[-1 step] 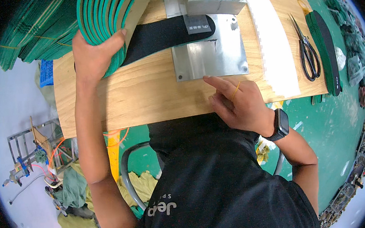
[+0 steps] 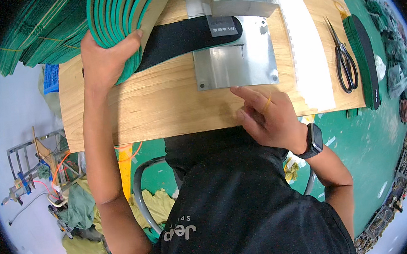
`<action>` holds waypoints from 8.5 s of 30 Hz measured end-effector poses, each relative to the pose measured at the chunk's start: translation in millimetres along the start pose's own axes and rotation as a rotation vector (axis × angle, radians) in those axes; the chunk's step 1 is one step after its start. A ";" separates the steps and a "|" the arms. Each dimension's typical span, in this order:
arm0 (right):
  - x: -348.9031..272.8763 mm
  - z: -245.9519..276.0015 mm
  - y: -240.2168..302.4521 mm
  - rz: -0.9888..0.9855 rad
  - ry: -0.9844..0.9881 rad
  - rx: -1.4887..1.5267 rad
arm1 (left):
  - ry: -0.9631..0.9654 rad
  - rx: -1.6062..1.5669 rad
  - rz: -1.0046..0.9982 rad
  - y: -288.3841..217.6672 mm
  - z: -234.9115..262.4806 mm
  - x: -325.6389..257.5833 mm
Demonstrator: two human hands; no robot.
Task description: The person stacks green shoe insoles, cuts a strip of circular size labels using scissors, and applies individual labels to the heel area of the insoles one by one.
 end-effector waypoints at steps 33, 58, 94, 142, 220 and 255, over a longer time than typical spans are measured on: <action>-56.1 88.5 -6.2 0.054 -0.477 -0.193 | 0.572 -0.113 -0.189 4.7 15.3 -27.2; -153.4 263.1 -165.6 -0.955 -0.269 0.092 | 0.514 0.876 -0.172 -45.1 39.2 -44.3; 55.5 26.2 97.7 0.187 0.439 1.115 | -0.310 0.645 -0.752 -71.5 16.2 -141.0; 23.8 -5.7 149.7 0.873 0.672 0.707 | 0.677 -0.934 -0.549 -63.1 -3.2 -145.6; -313.3 162.1 -66.0 -0.202 -1.716 0.320 | 0.696 -0.297 -0.343 -167.9 -173.5 -135.6; -95.1 281.0 -123.0 -0.940 -0.487 -1.681 | 0.559 -0.210 -1.226 -362.4 -239.5 -134.0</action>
Point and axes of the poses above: each hand's wrist, its own x-axis towards the middle knuckle, its own z-axis out of the back of the hand, y = z × x, the point moved 2 cm from there along x, towards the middle knuckle, and after that the axes turned 11 degrees about y, right-handed, at the moved point
